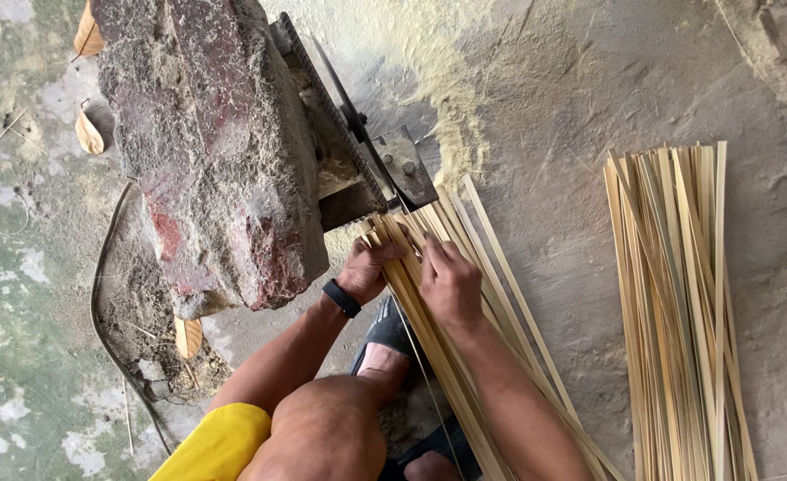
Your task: The person sits on the floor and uses a circular saw to cut long bamboo strips into shorter pieces. They repeatedly feed bundles of strips into the saw, trim the ends, and stack the cut pieces on the floor.
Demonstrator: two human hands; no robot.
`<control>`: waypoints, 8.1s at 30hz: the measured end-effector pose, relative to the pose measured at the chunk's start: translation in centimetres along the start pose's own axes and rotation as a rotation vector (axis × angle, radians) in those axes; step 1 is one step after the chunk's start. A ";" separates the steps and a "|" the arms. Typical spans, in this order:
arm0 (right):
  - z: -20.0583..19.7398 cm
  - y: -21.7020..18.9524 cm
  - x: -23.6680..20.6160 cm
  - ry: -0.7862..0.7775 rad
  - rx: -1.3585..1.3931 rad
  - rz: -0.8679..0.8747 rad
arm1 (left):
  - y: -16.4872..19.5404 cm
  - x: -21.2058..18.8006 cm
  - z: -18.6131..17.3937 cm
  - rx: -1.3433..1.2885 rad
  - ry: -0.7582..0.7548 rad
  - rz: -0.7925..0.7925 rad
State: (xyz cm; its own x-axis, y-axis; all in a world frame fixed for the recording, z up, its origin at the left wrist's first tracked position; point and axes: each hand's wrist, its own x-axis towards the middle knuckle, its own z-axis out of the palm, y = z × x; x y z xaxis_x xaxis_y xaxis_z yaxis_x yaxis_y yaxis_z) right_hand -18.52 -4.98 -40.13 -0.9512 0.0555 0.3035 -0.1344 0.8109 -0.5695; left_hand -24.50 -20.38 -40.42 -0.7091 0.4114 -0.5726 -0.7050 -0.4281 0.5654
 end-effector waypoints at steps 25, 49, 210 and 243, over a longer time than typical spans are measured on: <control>-1.2 0.6 -1.4 0.074 0.057 -0.052 | 0.0 0.0 0.7 0.002 0.065 -0.020; -1.8 0.8 -2.7 -0.138 0.114 0.137 | 0.2 -0.1 0.7 0.008 -0.092 0.009; -3.5 1.6 -5.6 -0.126 0.191 0.221 | -0.7 0.2 -0.9 0.108 -0.032 0.004; -4.6 2.2 -5.2 0.038 -0.044 -0.187 | -0.9 0.5 0.1 0.060 0.004 0.002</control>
State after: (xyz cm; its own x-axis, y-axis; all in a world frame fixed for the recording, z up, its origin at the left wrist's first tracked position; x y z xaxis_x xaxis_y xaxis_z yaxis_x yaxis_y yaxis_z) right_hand -12.61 -0.78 -39.46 -0.8994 -0.0777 0.4302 -0.2951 0.8338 -0.4665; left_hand -24.21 -19.67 -41.14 -0.7102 0.4072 -0.5742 -0.7035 -0.3797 0.6007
